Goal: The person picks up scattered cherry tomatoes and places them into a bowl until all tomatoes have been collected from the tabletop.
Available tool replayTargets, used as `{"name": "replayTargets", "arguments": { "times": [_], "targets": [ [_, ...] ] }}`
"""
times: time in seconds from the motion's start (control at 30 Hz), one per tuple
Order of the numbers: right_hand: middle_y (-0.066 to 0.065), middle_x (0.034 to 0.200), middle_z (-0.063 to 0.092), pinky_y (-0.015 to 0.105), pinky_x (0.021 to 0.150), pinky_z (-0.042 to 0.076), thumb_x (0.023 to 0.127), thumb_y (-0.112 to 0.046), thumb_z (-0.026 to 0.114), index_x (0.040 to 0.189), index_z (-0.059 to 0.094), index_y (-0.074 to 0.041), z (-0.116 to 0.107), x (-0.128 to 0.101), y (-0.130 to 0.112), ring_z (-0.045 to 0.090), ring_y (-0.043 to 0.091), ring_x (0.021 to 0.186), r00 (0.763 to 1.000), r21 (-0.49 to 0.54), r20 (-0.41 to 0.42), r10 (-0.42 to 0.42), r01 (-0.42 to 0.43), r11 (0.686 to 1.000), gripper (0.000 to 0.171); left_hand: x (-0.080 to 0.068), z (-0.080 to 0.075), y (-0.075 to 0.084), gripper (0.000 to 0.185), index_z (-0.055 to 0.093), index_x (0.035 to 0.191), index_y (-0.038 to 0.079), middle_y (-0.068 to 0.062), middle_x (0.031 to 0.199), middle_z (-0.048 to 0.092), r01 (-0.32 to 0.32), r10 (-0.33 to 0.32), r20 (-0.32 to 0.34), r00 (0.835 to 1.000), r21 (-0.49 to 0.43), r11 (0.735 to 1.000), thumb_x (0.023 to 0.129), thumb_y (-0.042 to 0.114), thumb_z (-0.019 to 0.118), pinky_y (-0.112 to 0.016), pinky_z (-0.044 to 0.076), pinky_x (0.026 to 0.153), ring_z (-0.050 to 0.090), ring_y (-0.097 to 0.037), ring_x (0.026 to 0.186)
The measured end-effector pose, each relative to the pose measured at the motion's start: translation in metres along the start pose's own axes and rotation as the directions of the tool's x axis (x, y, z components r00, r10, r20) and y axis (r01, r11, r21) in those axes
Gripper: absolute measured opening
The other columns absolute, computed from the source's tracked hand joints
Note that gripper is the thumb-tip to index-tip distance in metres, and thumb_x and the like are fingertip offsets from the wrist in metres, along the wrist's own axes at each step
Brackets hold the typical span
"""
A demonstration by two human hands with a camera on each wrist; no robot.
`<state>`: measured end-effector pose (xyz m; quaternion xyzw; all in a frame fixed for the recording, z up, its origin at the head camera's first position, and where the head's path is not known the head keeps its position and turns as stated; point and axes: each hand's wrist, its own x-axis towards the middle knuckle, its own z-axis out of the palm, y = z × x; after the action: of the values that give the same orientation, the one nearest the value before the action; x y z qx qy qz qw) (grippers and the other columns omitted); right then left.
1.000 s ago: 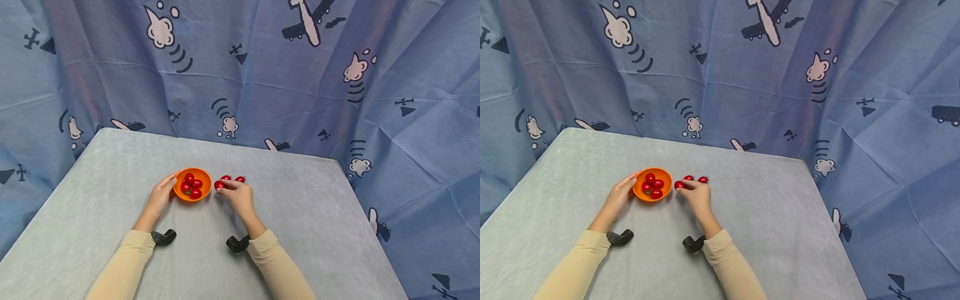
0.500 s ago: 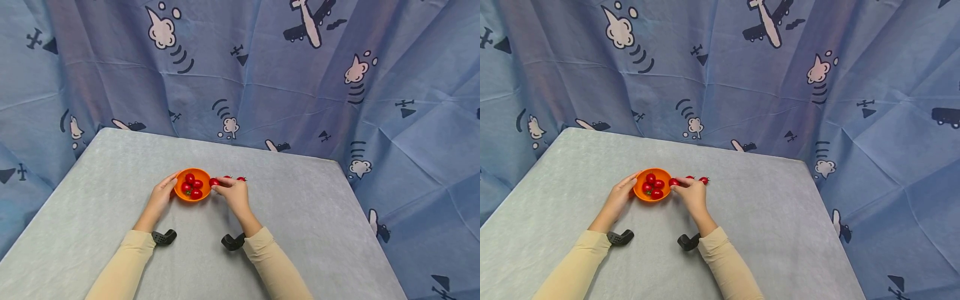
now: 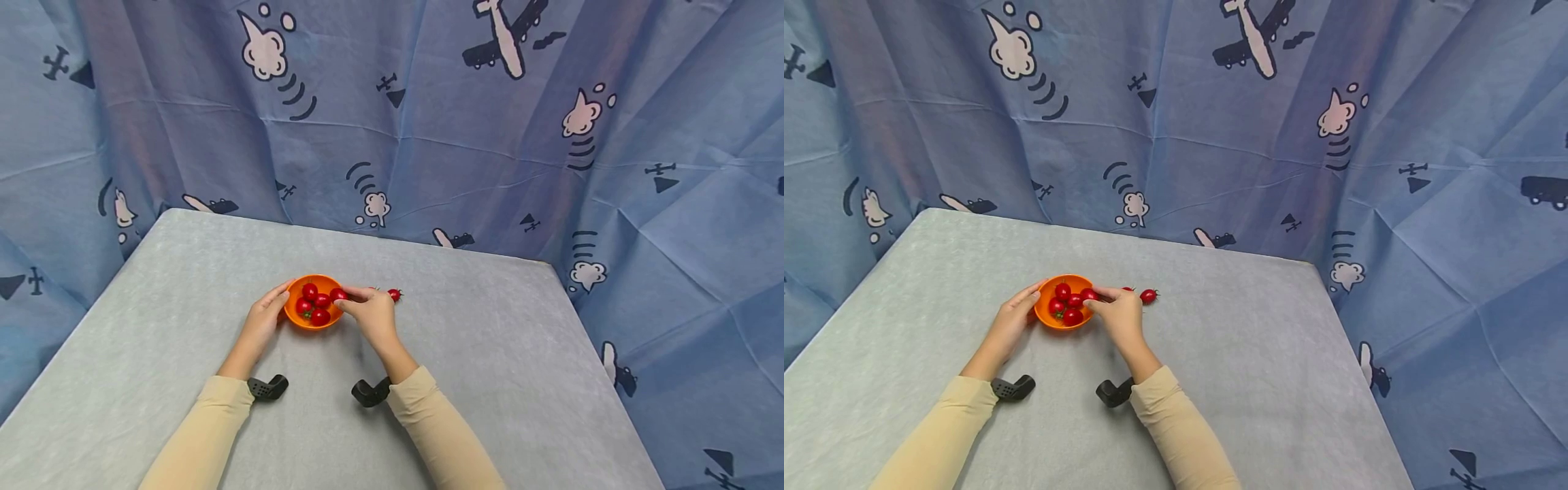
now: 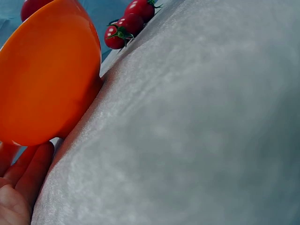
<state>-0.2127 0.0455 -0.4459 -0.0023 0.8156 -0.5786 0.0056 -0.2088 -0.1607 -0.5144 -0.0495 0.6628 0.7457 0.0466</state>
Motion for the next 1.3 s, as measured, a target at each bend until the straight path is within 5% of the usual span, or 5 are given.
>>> {"name": "replayTargets", "arguments": {
  "times": [0.23, 0.5, 0.93, 1.3],
  "targets": [
    [0.013, 0.111, 0.075, 0.024, 0.079, 0.060, 0.079, -0.012, 0.082, 0.106, 0.079, -0.007, 0.007, 0.000, -0.004, 0.069, 0.020, 0.103, 1.000, -0.038, 0.018, 0.006, -0.006, 0.999, 0.027, 0.001, -0.001, -0.002, 0.048, 0.041, 0.151, 0.007, -0.008, 0.159, 0.039, -0.012, 0.012, -0.009, 1.000, 0.016, 1.000, 0.108, 0.026, 0.040, -0.012, 0.041, 0.107, 0.037, -0.020, 0.146],
    [0.013, 0.112, 0.075, 0.018, 0.071, 0.056, 0.078, -0.013, 0.083, 0.104, 0.080, -0.009, 0.016, 0.002, -0.009, 0.067, 0.019, 0.106, 1.000, -0.054, 0.023, 0.013, -0.011, 0.998, 0.027, 0.001, 0.000, -0.001, 0.047, 0.042, 0.151, 0.008, -0.006, 0.159, 0.040, -0.007, 0.008, -0.011, 1.000, 0.031, 1.000, 0.107, 0.026, 0.041, -0.017, 0.039, 0.112, 0.037, -0.018, 0.146],
    [0.011, 0.110, 0.076, 0.029, 0.090, 0.059, 0.077, -0.016, 0.085, 0.104, 0.080, -0.011, 0.028, 0.001, -0.012, 0.067, 0.023, 0.115, 1.000, -0.098, 0.016, -0.019, 0.020, 0.995, 0.027, -0.001, -0.001, -0.001, 0.047, 0.042, 0.151, 0.008, -0.008, 0.158, 0.040, -0.019, 0.019, -0.007, 1.000, 0.033, 0.999, 0.108, 0.027, 0.041, -0.009, 0.041, 0.104, 0.038, -0.020, 0.145],
    [0.012, 0.114, 0.074, 0.031, 0.089, 0.060, 0.079, -0.017, 0.085, 0.104, 0.080, -0.012, 0.039, 0.001, -0.014, 0.065, 0.024, 0.115, 0.999, -0.122, 0.046, 0.020, -0.015, 0.992, 0.026, 0.000, -0.001, -0.002, 0.048, 0.041, 0.152, 0.007, -0.009, 0.158, 0.040, -0.020, 0.021, -0.003, 1.000, 0.037, 0.999, 0.108, 0.028, 0.041, -0.008, 0.043, 0.102, 0.040, -0.019, 0.143]
  ]
}}
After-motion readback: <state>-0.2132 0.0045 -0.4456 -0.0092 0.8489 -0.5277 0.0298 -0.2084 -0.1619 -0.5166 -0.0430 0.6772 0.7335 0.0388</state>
